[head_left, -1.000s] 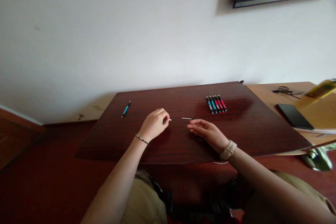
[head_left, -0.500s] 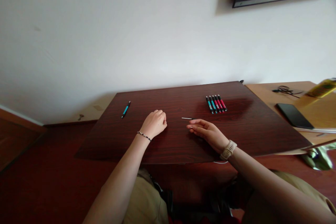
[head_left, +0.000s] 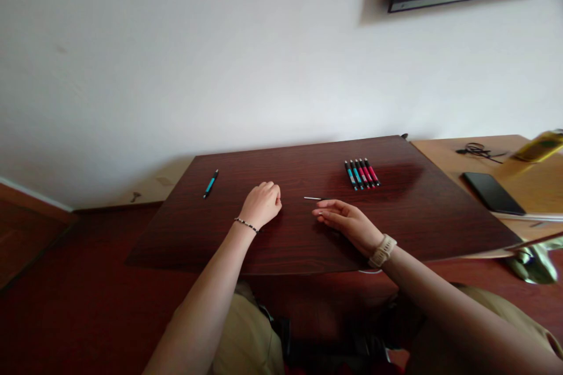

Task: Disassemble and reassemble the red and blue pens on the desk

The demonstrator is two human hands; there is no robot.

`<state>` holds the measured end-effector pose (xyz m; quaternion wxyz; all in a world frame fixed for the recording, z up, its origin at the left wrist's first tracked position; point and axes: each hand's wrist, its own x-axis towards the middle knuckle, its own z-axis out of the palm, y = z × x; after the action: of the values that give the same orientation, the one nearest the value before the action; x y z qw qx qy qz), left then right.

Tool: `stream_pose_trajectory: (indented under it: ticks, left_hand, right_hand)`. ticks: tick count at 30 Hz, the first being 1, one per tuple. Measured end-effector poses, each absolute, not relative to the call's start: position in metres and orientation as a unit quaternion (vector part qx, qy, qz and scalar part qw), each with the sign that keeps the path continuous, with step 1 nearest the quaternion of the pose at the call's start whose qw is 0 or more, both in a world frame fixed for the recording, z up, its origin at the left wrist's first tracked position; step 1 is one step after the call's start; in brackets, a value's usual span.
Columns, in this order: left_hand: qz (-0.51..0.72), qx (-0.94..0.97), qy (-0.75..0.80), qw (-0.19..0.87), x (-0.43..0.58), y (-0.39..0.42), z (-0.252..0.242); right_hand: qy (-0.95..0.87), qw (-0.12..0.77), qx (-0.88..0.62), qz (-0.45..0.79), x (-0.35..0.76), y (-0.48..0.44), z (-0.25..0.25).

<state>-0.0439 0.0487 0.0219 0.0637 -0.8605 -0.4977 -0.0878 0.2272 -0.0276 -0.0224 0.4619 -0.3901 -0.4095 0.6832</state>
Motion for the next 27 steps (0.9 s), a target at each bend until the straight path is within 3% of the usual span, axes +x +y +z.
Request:
stream_pose_trajectory:
  ticks: [27]
  left_hand:
    - [-0.108,-0.866,-0.488,0.030,-0.0472,0.0460,0.0227]
  right_hand:
    - [-0.408,0.462,-0.390,0.684,0.2269,-0.0277,-0.0210]
